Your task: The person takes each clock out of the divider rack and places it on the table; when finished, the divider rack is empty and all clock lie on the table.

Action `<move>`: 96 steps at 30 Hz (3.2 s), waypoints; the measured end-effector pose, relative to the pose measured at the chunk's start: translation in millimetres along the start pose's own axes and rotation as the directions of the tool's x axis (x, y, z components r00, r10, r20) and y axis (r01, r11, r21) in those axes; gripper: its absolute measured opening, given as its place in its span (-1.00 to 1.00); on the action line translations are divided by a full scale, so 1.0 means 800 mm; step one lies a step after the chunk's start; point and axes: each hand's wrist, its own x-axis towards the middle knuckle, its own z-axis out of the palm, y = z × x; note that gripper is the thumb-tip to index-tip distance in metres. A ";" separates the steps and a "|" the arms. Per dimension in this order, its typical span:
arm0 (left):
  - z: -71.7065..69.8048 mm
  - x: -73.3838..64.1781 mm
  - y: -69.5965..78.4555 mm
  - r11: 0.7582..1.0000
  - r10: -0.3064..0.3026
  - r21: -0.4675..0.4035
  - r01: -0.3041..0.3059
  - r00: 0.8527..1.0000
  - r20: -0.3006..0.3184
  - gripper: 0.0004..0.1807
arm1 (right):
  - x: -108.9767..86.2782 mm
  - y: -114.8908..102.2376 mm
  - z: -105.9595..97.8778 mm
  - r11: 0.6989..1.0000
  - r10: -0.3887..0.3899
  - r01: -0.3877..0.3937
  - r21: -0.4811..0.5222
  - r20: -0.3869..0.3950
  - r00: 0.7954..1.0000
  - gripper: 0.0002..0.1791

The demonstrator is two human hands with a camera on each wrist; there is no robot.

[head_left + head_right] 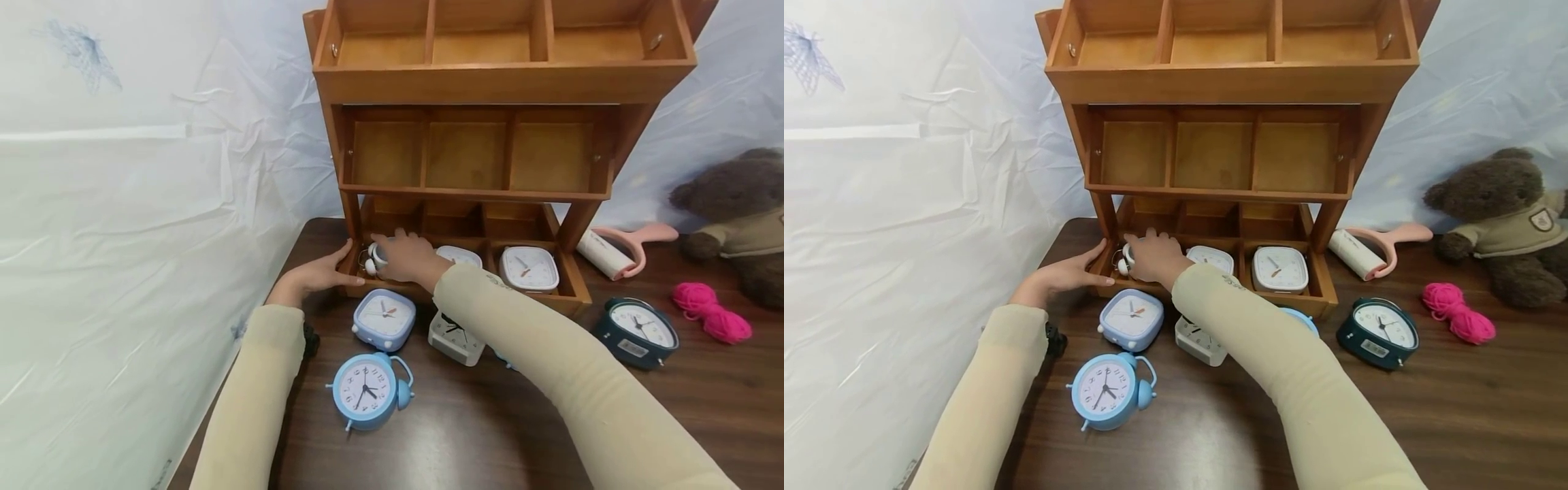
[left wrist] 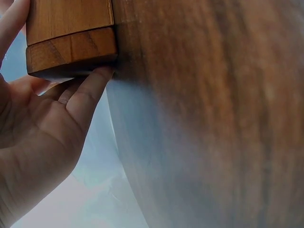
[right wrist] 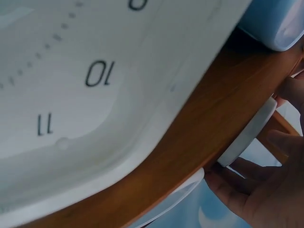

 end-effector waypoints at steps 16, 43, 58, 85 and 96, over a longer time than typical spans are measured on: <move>0.001 0.001 -0.001 1.000 -0.011 0.022 0.012 1.000 -0.010 0.16 | 0.001 0.003 -0.003 0.999 0.023 -0.024 -0.024 -0.040 0.999 -0.13; 0.001 0.003 -0.001 0.998 -0.028 0.055 0.028 1.000 -0.008 0.12 | -0.127 0.043 -0.042 0.995 -0.067 0.083 0.046 -0.283 0.957 -0.27; 0.000 0.005 -0.001 0.998 -0.037 0.043 0.037 0.999 -0.005 0.16 | -0.252 0.037 0.003 0.951 -0.304 0.303 -0.065 -0.388 0.870 -0.33; -0.001 0.008 -0.004 1.000 -0.031 0.005 0.031 1.000 -0.001 0.17 | -0.283 0.039 0.067 0.985 -0.166 0.169 -0.020 -0.330 0.929 -0.30; -0.001 0.005 0.001 1.000 -0.018 0.003 0.018 1.000 0.001 0.12 | -0.281 0.041 0.062 0.988 -0.155 0.155 -0.023 -0.298 0.942 -0.27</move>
